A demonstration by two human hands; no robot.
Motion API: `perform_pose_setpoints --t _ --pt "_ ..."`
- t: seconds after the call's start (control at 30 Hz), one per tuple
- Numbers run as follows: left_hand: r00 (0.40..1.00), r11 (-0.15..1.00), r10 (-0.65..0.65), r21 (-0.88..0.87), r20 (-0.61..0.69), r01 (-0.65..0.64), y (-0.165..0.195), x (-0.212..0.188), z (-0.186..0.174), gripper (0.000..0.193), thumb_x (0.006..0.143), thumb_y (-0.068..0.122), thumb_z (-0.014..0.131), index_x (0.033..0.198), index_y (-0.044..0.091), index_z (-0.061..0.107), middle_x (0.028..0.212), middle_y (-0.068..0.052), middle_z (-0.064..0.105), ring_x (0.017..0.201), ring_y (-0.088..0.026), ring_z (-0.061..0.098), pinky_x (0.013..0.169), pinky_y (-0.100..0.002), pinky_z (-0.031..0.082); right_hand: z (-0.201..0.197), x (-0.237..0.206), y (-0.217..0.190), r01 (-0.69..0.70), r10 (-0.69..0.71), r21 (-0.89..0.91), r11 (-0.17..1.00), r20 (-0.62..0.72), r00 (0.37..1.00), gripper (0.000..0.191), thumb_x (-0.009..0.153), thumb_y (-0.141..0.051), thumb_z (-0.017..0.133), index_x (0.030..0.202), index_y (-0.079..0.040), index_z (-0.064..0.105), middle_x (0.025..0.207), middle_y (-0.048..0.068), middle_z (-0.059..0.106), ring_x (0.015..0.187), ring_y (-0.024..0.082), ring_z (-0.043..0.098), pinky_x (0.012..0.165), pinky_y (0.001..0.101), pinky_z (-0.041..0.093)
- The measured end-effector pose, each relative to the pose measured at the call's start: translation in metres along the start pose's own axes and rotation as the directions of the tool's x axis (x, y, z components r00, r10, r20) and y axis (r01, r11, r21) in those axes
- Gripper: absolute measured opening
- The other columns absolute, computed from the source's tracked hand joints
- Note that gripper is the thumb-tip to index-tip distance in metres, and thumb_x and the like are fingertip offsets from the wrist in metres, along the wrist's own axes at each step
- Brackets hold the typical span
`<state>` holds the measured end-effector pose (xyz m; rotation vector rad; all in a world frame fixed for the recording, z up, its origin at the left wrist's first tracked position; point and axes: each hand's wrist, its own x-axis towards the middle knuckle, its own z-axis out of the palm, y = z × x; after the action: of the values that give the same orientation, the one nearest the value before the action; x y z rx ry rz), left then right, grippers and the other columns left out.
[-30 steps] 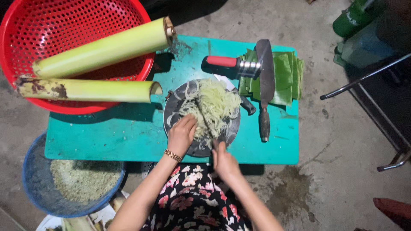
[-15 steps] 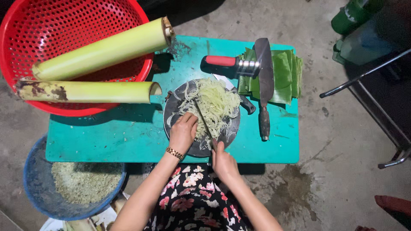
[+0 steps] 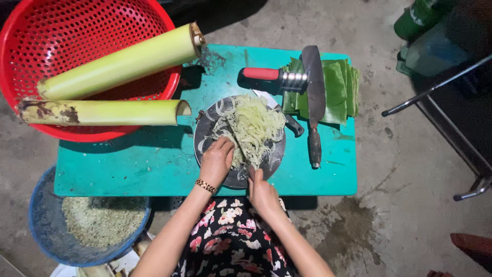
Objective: The person uses a knife to shred a piece of sugarcane stalk into thin strips on a metal plate. The shredded material accumulates on the plate while the person continues to work the stalk with the knife.
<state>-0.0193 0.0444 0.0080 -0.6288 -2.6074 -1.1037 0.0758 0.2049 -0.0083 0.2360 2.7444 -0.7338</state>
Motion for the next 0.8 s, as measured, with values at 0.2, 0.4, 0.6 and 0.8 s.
perform_pose_setpoints --t 0.2,0.4,0.6,0.8 --pt "0.995 0.996 -0.085 -0.020 0.053 0.086 -0.001 -0.001 -0.005 0.014 0.088 0.004 0.067 0.102 0.003 0.067 0.108 -0.013 0.065 0.096 -0.036 0.068 0.081 -0.045 0.055 -0.044 -0.039 0.010 0.113 -0.113 0.014 0.994 0.006 0.994 0.027 0.102 -0.025 0.051 0.108 -0.002 0.041 0.072 0.030 0.068 0.070 0.053 0.066 0.063 0.0628 0.053" --pt "1.000 1.000 -0.022 0.013 0.021 0.021 -0.005 0.001 0.001 0.015 0.087 0.005 0.067 0.101 0.004 0.066 0.108 -0.012 0.066 0.101 -0.036 0.067 0.085 -0.045 0.056 -0.014 -0.029 -0.008 0.006 -0.005 -0.048 0.999 0.024 1.000 0.027 0.104 -0.027 0.049 0.110 -0.002 0.040 0.074 0.029 0.069 0.072 0.052 0.068 0.067 0.0614 0.055" --pt "0.997 0.998 -0.062 -0.007 0.041 0.062 -0.002 -0.009 -0.014 0.017 0.087 0.008 0.068 0.104 0.008 0.069 0.112 -0.009 0.068 0.101 -0.034 0.068 0.082 -0.044 0.056 -0.017 -0.011 -0.001 0.066 -0.066 0.106 0.992 -0.004 0.998 0.028 0.102 -0.024 0.051 0.113 -0.001 0.039 0.072 0.030 0.068 0.070 0.053 0.067 0.064 0.0624 0.053" --pt "0.992 0.993 -0.105 0.052 0.067 0.102 -0.001 -0.003 -0.016 0.015 0.087 0.011 0.070 0.102 0.009 0.069 0.109 -0.008 0.069 0.098 -0.034 0.067 0.081 -0.044 0.055 -0.042 -0.042 0.002 0.050 -0.045 -0.039 0.998 0.109 0.993 0.025 0.104 -0.025 0.049 0.108 -0.002 0.040 0.074 0.028 0.069 0.072 0.051 0.068 0.065 0.0609 0.055"
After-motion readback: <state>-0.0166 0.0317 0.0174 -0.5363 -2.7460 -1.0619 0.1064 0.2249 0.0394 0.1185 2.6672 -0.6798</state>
